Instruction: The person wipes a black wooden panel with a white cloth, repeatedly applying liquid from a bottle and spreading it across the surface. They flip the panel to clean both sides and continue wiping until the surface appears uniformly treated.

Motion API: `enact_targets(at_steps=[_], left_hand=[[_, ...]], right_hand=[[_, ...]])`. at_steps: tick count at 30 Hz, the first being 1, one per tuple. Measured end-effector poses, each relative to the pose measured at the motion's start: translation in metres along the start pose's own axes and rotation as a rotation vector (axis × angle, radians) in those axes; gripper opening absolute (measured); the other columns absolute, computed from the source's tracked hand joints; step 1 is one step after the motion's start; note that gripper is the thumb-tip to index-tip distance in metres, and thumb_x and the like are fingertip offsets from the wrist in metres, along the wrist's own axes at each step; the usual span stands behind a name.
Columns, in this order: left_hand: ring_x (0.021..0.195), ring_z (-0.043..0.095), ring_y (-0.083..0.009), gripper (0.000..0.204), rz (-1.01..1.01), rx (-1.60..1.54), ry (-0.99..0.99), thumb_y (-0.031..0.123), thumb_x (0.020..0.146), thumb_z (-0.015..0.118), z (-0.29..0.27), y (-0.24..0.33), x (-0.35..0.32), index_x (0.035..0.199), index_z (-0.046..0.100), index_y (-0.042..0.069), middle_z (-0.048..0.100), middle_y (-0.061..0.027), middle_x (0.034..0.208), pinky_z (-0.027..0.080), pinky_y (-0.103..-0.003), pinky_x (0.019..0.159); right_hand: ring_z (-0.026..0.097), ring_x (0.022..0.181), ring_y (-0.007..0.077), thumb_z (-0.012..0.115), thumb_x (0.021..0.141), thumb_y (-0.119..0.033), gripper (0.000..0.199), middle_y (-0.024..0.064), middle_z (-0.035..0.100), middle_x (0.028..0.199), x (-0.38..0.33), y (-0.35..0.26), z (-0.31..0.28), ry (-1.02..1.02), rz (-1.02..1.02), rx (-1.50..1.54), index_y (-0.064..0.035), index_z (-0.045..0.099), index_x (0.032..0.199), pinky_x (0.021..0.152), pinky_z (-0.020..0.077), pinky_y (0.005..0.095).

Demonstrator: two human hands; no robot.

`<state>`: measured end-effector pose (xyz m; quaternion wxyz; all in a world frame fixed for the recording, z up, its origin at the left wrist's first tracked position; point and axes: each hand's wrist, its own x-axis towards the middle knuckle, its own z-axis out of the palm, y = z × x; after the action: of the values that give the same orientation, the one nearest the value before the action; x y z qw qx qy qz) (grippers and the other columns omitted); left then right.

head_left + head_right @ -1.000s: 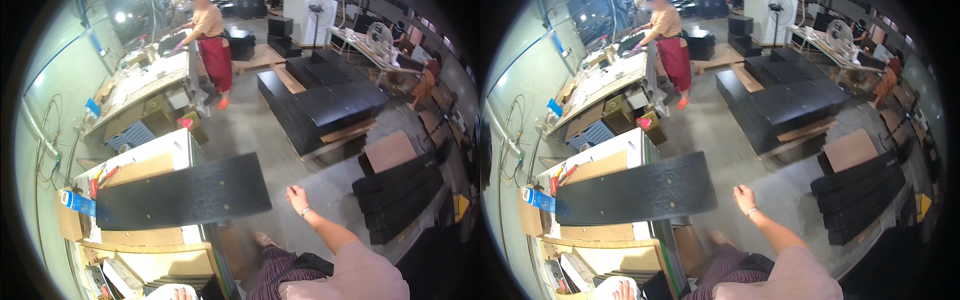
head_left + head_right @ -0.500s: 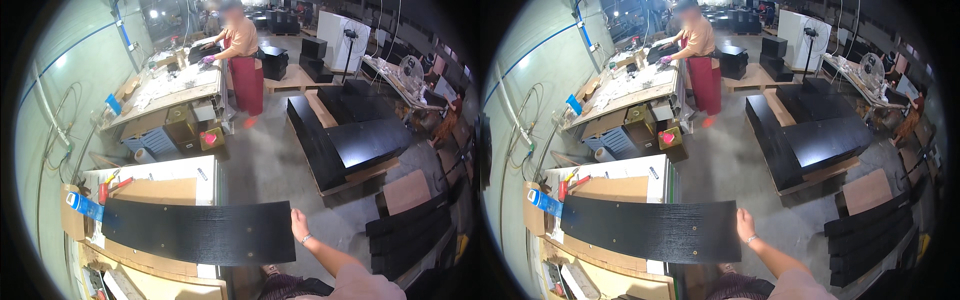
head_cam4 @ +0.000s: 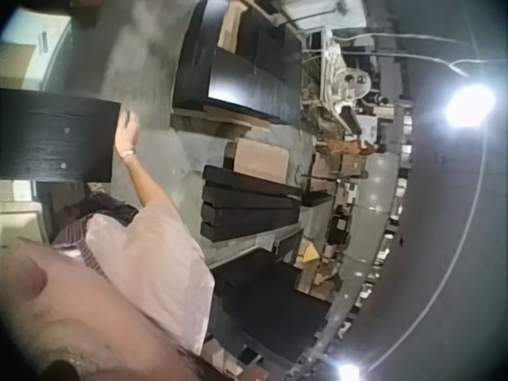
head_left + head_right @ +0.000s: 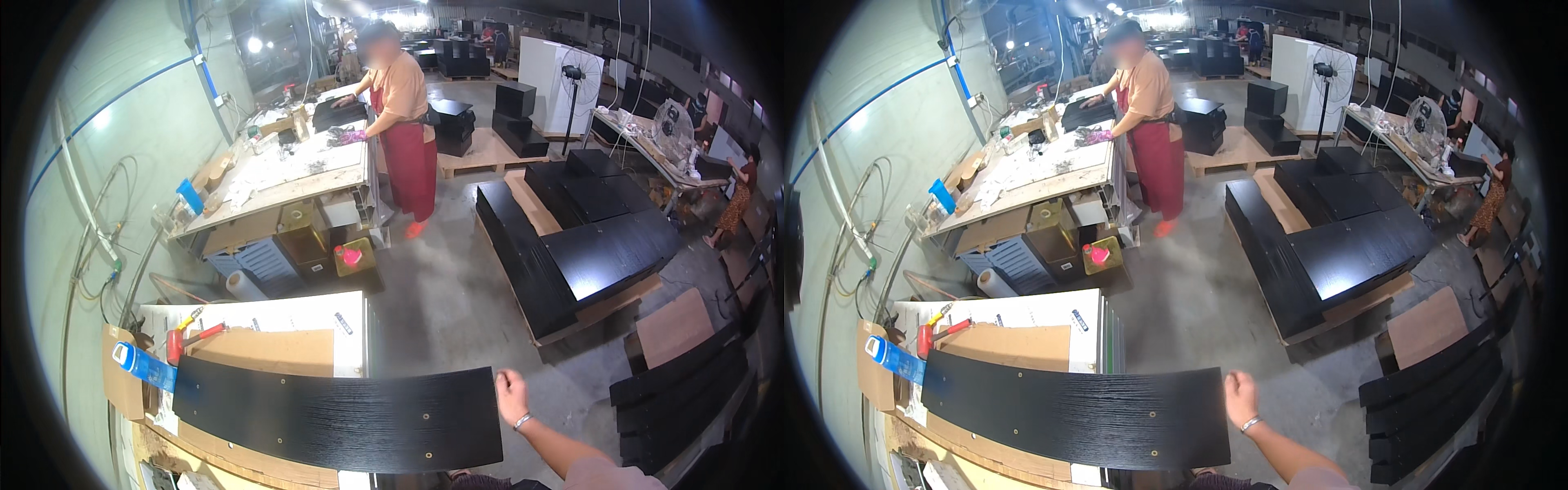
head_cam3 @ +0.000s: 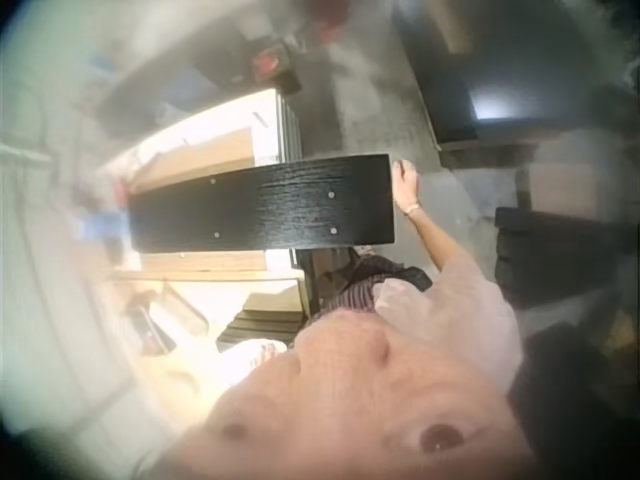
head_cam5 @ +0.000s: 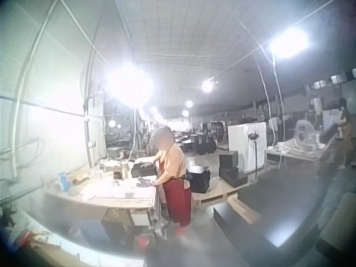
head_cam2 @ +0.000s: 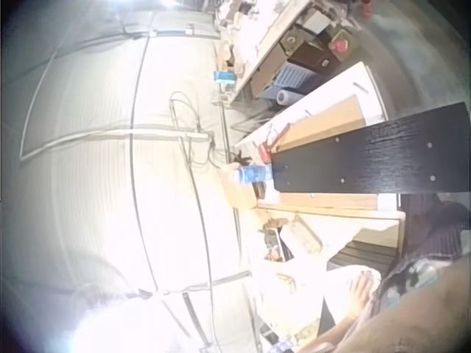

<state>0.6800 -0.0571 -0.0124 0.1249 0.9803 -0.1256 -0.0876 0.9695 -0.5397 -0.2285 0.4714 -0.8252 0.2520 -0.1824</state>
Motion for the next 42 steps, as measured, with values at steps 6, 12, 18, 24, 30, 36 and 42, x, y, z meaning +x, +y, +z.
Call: enact_targets(at_steps=[6, 12, 18, 24, 30, 36, 42], left_hand=[[0.145, 0.039, -0.0405, 0.05, 0.04, 0.007, -0.004, 0.023, 0.095, 0.058, -0.011, -0.001, 0.028, 0.143, 0.054, 0.009, 0.044, -0.0163, 0.156, 0.024, -0.061, 0.118], [0.145, 0.039, -0.0401, 0.05, 0.117, 0.024, 0.049, 0.024, 0.095, 0.058, -0.015, -0.001, 0.059, 0.143, 0.054, 0.009, 0.044, -0.016, 0.156, 0.024, -0.061, 0.118], [0.144, 0.039, -0.0398, 0.051, 0.207, 0.033, 0.113, 0.025, 0.094, 0.059, -0.012, -0.002, 0.085, 0.143, 0.055, 0.009, 0.045, -0.0158, 0.156, 0.024, -0.061, 0.118], [0.144, 0.04, -0.0394, 0.052, 0.286, 0.03, 0.151, 0.025, 0.094, 0.059, 0.001, 0.012, 0.112, 0.142, 0.055, 0.009, 0.045, -0.0156, 0.156, 0.024, -0.061, 0.118], [0.144, 0.04, -0.039, 0.052, 0.257, 0.028, 0.197, 0.026, 0.093, 0.06, 0.007, 0.005, 0.107, 0.142, 0.055, 0.008, 0.045, -0.0154, 0.156, 0.024, -0.062, 0.117], [0.144, 0.04, -0.0386, 0.053, 0.25, -0.008, 0.147, 0.026, 0.093, 0.06, 0.007, 0.004, 0.094, 0.142, 0.055, 0.008, 0.046, -0.0151, 0.156, 0.025, -0.062, 0.117], [0.144, 0.04, -0.0382, 0.054, 0.159, 0.002, 0.159, 0.027, 0.092, 0.061, 0.019, 0.005, 0.04, 0.142, 0.055, 0.008, 0.046, -0.0149, 0.155, 0.025, -0.062, 0.117]], right_hand=[[0.061, 0.09, 0.0282, 0.058, 0.096, -0.012, 0.033, 0.015, 0.063, 0.103, 0.088, -0.122, -0.088, 0.198, -0.341, 0.012, 0.0008, 0.06, 0.127, 0.083, 0.0492, 0.0402], [0.035, 0.148, 0.0368, 0.041, 0.107, -0.044, 0.06, 0.0189, 0.043, 0.156, 0.127, -0.257, -0.235, 0.278, -0.977, -0.459, -0.0015, 0.045, 0.149, 0.121, 0.0253, 0.044], [0.036, 0.145, 0.0431, 0.056, 0.1, -0.047, 0.066, 0.0224, 0.045, 0.153, 0.091, -0.318, -0.289, 0.261, -1.131, -0.641, 0.0029, 0.049, 0.143, 0.118, 0.0271, 0.0499], [0.029, 0.149, 0.0434, 0.051, 0.101, -0.057, 0.073, 0.0237, 0.038, 0.157, 0.031, -0.24, -0.292, 0.015, -0.888, -0.606, -0.0007, 0.045, 0.148, 0.12, 0.0253, 0.053], [0.028, 0.151, 0.0396, 0.058, 0.1, -0.035, 0.063, 0.0232, 0.034, 0.16, -0.043, -0.138, -0.267, -0.235, -0.405, -0.516, -0.0043, 0.04, 0.152, 0.122, 0.0262, 0.0485], [0.032, 0.146, 0.0425, 0.068, 0.092, -0.025, 0.052, 0.0235, 0.043, 0.153, -0.116, -0.077, -0.28, -0.288, -0.32, -0.664, -0.0011, 0.056, 0.137, 0.118, 0.0316, 0.0486], [0.037, 0.143, 0.0434, 0.072, 0.09, -0.028, 0.052, 0.0236, 0.049, 0.148, -0.065, -0.079, -0.238, -0.319, -0.438, -0.574, 0.0001, 0.058, 0.131, 0.116, 0.0337, 0.0494]])
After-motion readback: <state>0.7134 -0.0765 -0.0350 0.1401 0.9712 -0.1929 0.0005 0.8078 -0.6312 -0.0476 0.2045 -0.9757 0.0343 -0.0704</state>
